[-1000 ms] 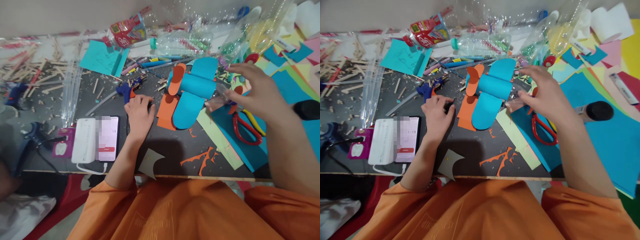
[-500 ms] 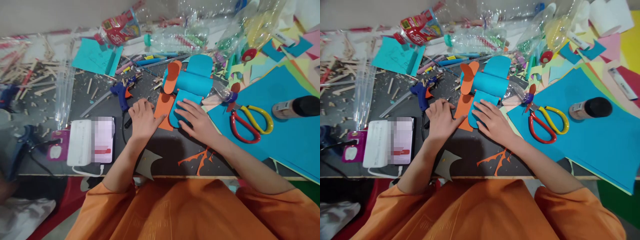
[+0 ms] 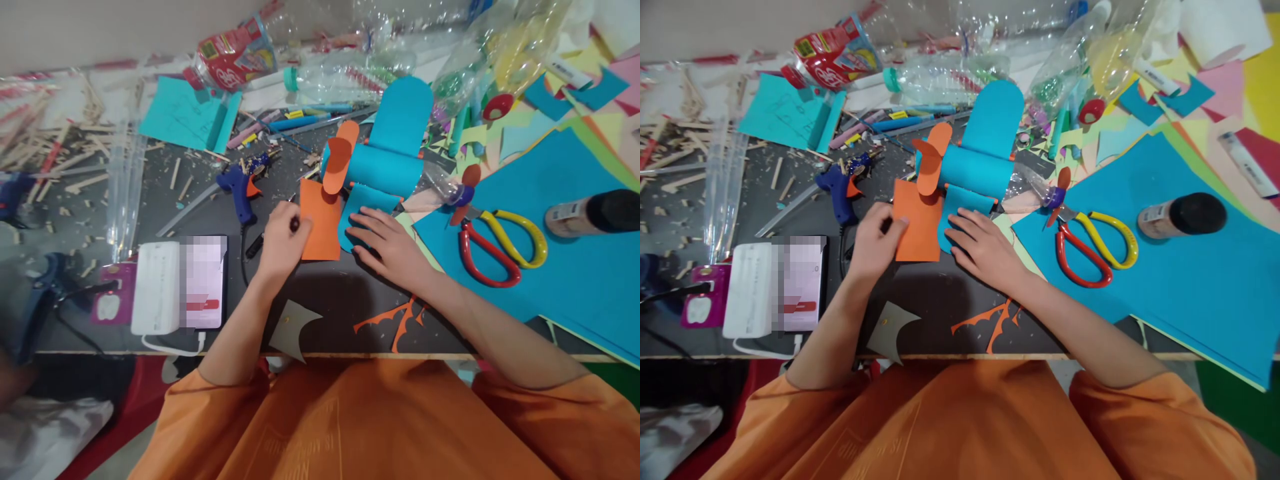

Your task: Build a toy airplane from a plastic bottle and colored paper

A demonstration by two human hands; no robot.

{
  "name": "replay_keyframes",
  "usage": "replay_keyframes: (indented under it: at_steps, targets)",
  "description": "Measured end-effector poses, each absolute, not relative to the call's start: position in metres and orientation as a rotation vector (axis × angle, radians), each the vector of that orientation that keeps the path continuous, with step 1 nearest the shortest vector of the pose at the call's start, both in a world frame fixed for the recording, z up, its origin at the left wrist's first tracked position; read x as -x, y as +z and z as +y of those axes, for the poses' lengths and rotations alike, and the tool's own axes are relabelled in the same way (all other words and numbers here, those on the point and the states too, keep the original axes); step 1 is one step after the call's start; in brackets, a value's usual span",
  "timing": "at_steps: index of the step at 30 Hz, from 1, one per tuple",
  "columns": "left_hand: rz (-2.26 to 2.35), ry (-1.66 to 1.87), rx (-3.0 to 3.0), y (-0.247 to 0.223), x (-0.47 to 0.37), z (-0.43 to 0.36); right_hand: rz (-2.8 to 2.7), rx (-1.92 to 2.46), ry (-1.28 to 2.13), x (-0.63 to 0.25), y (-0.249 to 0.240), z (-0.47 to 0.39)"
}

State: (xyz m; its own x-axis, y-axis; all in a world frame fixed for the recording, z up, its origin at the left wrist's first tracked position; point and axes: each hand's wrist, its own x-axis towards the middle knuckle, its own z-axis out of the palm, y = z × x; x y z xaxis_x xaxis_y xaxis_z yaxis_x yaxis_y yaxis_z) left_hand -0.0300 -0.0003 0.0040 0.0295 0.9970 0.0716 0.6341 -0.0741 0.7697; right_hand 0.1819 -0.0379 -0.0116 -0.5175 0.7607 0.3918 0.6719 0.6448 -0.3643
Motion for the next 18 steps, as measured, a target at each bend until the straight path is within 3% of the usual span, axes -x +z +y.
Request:
replay_keyframes:
  at_steps: [4,7,12,18]
  targets:
    - [1.426,1.429,-1.318,0.007,0.033,0.002,-2.151,1.055,0.075,-0.192,-0.003,-0.037]
    - [1.342,1.623,-1.143,0.012,0.029,0.001,-1.98,1.328,-0.108,-0.209,0.003,-0.029]
    - [1.253,1.583,-1.099,0.012,0.024,-0.001,-2.016,1.768,-0.1,-0.234,0.004,-0.013]
    - [1.135,1.394,-1.211,0.009,0.022,-0.009,-2.145,1.717,0.085,-0.237,0.003,-0.002]
